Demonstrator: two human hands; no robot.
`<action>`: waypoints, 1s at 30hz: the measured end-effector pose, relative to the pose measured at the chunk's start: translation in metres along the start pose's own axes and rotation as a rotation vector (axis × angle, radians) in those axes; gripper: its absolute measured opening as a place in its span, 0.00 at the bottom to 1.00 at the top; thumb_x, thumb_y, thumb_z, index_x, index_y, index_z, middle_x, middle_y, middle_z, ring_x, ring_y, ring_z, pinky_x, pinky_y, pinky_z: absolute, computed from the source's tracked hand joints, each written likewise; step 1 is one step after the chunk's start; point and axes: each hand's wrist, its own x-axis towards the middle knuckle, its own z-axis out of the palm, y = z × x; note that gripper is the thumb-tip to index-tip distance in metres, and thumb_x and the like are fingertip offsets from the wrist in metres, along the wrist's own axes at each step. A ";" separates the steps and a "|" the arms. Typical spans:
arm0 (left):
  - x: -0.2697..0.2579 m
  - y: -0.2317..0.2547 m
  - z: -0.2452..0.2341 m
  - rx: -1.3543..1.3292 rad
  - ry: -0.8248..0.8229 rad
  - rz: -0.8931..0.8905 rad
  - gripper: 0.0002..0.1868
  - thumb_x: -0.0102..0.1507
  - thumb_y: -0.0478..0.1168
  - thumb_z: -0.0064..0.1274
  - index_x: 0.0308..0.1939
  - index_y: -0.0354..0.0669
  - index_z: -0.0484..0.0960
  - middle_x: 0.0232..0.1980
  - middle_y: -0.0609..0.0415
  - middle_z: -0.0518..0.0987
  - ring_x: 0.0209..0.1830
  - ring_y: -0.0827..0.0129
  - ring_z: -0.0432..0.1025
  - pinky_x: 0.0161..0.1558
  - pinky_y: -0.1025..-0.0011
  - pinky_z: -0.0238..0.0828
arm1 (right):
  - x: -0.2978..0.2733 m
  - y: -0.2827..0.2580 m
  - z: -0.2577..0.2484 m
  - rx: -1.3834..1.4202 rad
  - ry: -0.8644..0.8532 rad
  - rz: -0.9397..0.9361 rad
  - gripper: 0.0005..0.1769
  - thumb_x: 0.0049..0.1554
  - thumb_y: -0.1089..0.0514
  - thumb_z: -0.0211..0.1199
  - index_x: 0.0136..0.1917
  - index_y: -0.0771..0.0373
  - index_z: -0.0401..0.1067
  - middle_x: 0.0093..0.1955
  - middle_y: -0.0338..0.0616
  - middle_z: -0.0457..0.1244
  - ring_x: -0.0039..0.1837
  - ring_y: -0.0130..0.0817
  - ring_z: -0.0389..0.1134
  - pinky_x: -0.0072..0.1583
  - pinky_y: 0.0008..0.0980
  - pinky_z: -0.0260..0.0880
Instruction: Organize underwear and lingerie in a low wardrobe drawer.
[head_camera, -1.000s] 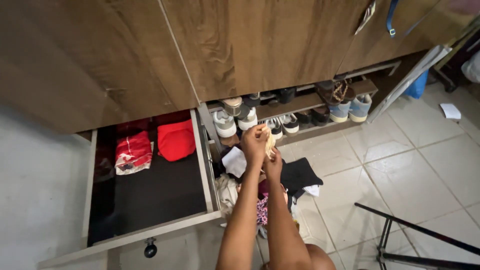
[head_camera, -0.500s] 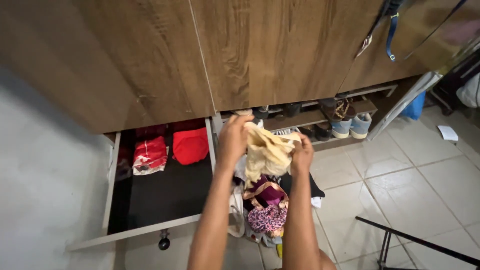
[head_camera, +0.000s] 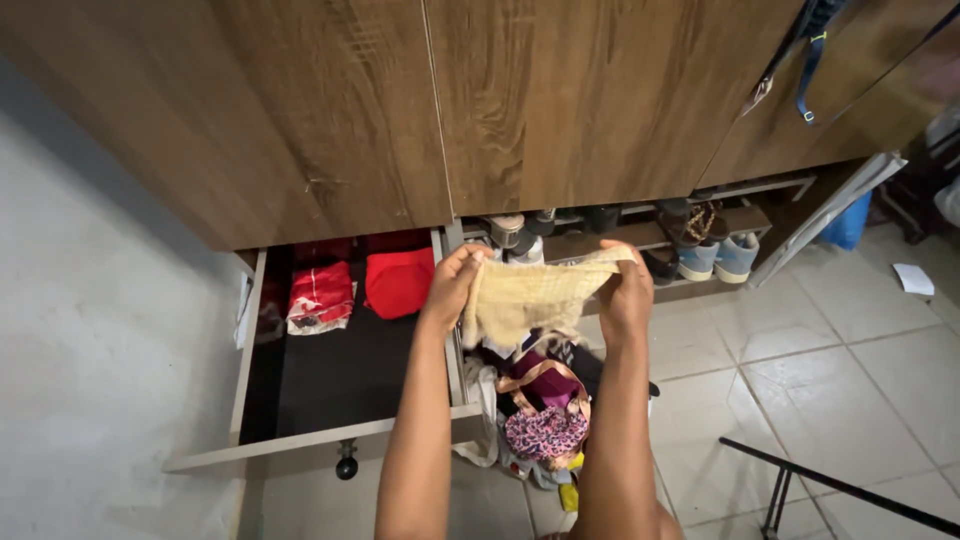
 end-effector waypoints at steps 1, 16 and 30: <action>0.000 0.000 -0.001 -0.029 -0.034 -0.027 0.11 0.73 0.43 0.47 0.51 0.40 0.79 0.42 0.60 0.79 0.42 0.78 0.72 0.46 0.76 0.72 | -0.003 -0.007 0.010 0.043 -0.036 0.013 0.18 0.67 0.61 0.43 0.60 0.68 0.71 0.48 0.44 0.66 0.51 0.33 0.68 0.54 0.32 0.70; -0.001 -0.041 0.017 0.305 -0.378 -0.020 0.21 0.67 0.46 0.64 0.56 0.34 0.80 0.46 0.60 0.82 0.47 0.79 0.74 0.51 0.73 0.73 | -0.034 -0.008 0.073 -0.101 -0.285 0.058 0.11 0.69 0.58 0.47 0.60 0.61 0.67 0.49 0.39 0.66 0.48 0.26 0.68 0.51 0.27 0.71; -0.009 0.006 0.044 0.366 -0.043 0.273 0.11 0.69 0.34 0.45 0.53 0.35 0.77 0.46 0.56 0.81 0.45 0.76 0.73 0.48 0.76 0.70 | -0.018 -0.004 0.045 -0.438 -0.127 -0.047 0.06 0.65 0.67 0.54 0.50 0.66 0.72 0.45 0.37 0.68 0.44 0.20 0.66 0.46 0.20 0.67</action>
